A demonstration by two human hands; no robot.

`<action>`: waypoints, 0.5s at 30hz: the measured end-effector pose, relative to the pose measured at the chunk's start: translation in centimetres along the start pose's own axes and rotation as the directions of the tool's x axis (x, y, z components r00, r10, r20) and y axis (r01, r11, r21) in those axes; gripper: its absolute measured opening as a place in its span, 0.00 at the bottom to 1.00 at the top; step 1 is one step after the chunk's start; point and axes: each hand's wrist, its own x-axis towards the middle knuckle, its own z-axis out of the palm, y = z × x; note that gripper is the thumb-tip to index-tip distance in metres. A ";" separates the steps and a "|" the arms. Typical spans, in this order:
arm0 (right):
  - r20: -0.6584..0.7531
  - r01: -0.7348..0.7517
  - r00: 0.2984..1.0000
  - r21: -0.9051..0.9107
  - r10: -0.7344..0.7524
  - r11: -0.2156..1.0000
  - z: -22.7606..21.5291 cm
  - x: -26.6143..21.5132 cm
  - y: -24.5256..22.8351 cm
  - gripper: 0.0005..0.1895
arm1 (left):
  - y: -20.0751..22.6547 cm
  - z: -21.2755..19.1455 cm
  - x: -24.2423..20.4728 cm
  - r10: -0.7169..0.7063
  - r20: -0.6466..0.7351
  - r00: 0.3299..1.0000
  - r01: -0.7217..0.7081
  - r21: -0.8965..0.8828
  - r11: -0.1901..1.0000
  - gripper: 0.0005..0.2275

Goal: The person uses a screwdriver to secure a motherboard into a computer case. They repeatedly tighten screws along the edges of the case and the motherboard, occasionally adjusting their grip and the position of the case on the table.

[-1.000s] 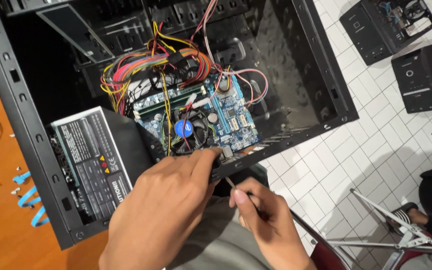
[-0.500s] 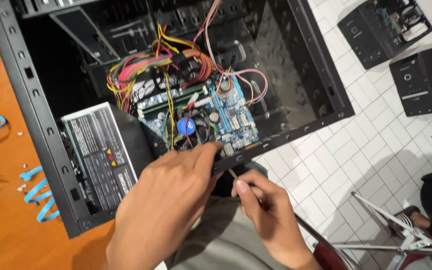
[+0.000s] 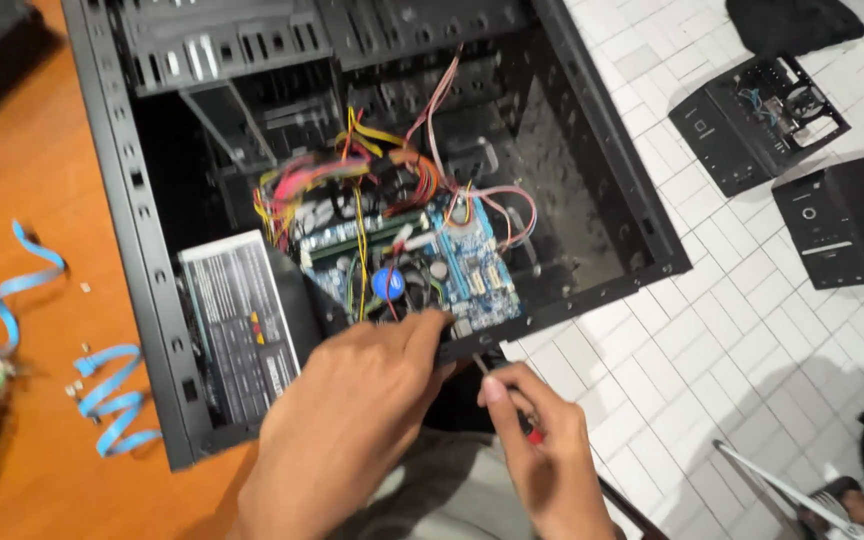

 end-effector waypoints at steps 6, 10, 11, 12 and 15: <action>0.029 0.148 0.989 -0.020 -0.147 0.989 0.1 -1.1 -1.6 0.14 | -0.1 0.0 -0.2 0.030 -0.013 0.999 -0.029 0.064 0.998 0.06; 0.070 0.085 0.994 -0.001 -0.084 0.996 0.2 -0.7 -1.2 0.15 | 0.0 -0.4 -0.2 0.007 0.007 1.000 -0.007 0.033 0.999 0.06; 0.077 0.098 0.992 0.026 -0.099 0.995 0.1 -0.7 -1.2 0.14 | 0.1 -0.6 -0.2 0.004 0.014 1.000 -0.004 0.003 1.000 0.07; 0.074 0.108 0.991 0.028 -0.110 0.994 0.1 -0.7 -0.9 0.14 | 0.1 -0.6 -0.2 0.006 0.006 1.000 -0.006 0.010 1.000 0.07; 0.073 0.109 0.991 0.032 -0.112 0.993 0.1 -0.6 -0.2 0.15 | 0.3 -0.8 -0.2 -0.011 0.017 1.000 0.011 -0.011 1.000 0.05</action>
